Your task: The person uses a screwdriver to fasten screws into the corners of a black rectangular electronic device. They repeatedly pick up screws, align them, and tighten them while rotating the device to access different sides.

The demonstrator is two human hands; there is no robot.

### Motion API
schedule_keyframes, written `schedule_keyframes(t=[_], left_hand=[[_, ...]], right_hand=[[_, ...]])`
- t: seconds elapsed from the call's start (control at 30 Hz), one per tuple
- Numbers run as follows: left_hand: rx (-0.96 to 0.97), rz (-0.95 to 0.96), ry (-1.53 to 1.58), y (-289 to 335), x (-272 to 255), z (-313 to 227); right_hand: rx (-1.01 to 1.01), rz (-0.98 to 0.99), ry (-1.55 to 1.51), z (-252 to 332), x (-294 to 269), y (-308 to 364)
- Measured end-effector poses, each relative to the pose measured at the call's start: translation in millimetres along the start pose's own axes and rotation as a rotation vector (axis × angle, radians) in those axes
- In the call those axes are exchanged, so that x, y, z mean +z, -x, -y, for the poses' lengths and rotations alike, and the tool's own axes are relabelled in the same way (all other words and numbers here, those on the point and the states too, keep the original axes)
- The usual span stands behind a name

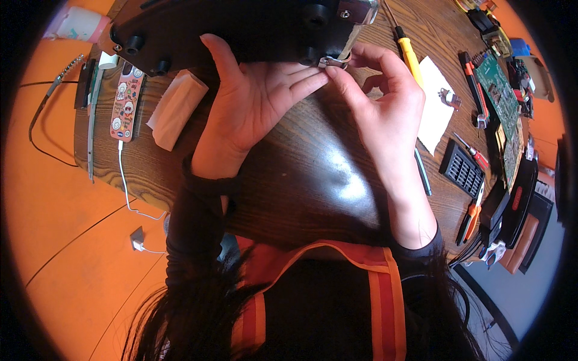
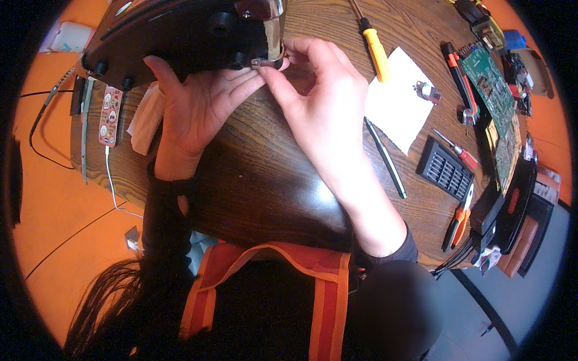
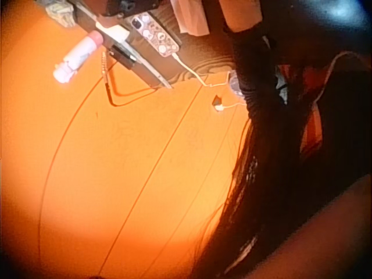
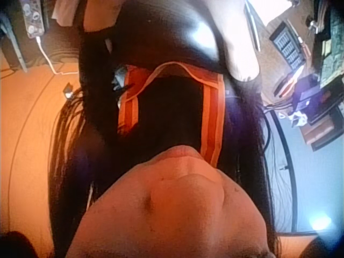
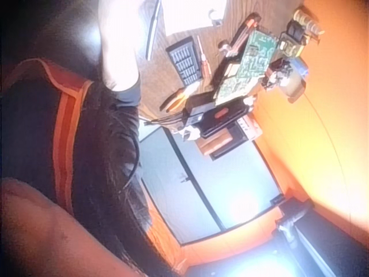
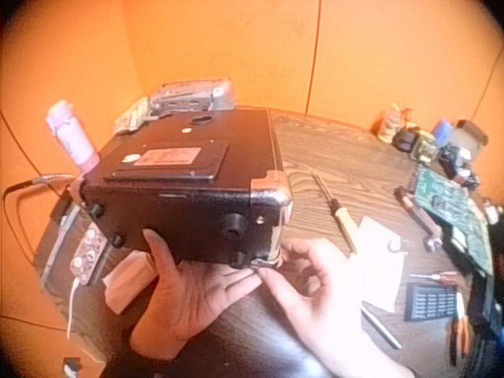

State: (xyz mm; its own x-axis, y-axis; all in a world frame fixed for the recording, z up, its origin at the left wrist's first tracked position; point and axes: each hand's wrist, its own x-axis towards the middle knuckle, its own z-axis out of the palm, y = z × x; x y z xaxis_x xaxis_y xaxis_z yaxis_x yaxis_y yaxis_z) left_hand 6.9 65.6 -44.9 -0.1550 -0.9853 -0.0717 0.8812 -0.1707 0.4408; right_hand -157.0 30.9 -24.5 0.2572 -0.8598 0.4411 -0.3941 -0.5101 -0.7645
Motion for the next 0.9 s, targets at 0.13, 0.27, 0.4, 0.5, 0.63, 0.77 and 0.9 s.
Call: schedule_keyframes(t=[0.13,0.27,0.4,0.5,0.63,0.77,0.9], left_hand=[[0.002,0.015,-0.123,0.0,2.9,1.9],[-0.034,0.034,-0.028,-0.5,5.0,-0.1],[-0.007,0.009,-0.169,0.9,7.1,0.4],[0.018,0.006,-0.202,0.4,8.0,1.3],[0.016,0.007,-0.178,0.3,7.2,0.7],[-0.066,0.066,0.018,-0.1,4.5,-2.1],[-0.053,0.059,-0.054,0.0,3.1,-1.6]], right_hand=[[0.007,-0.013,-0.003,-3.2,1.5,1.6],[-0.004,-0.016,0.008,-3.8,1.2,1.9],[-0.056,-0.013,0.071,-3.2,-0.3,1.4],[-0.064,-0.029,0.095,-3.1,0.8,0.9],[-0.050,-0.035,0.057,-2.6,1.7,1.2],[-0.044,-0.032,0.052,-1.8,1.5,1.3],[-0.030,-0.029,0.049,-1.8,1.7,1.0]])
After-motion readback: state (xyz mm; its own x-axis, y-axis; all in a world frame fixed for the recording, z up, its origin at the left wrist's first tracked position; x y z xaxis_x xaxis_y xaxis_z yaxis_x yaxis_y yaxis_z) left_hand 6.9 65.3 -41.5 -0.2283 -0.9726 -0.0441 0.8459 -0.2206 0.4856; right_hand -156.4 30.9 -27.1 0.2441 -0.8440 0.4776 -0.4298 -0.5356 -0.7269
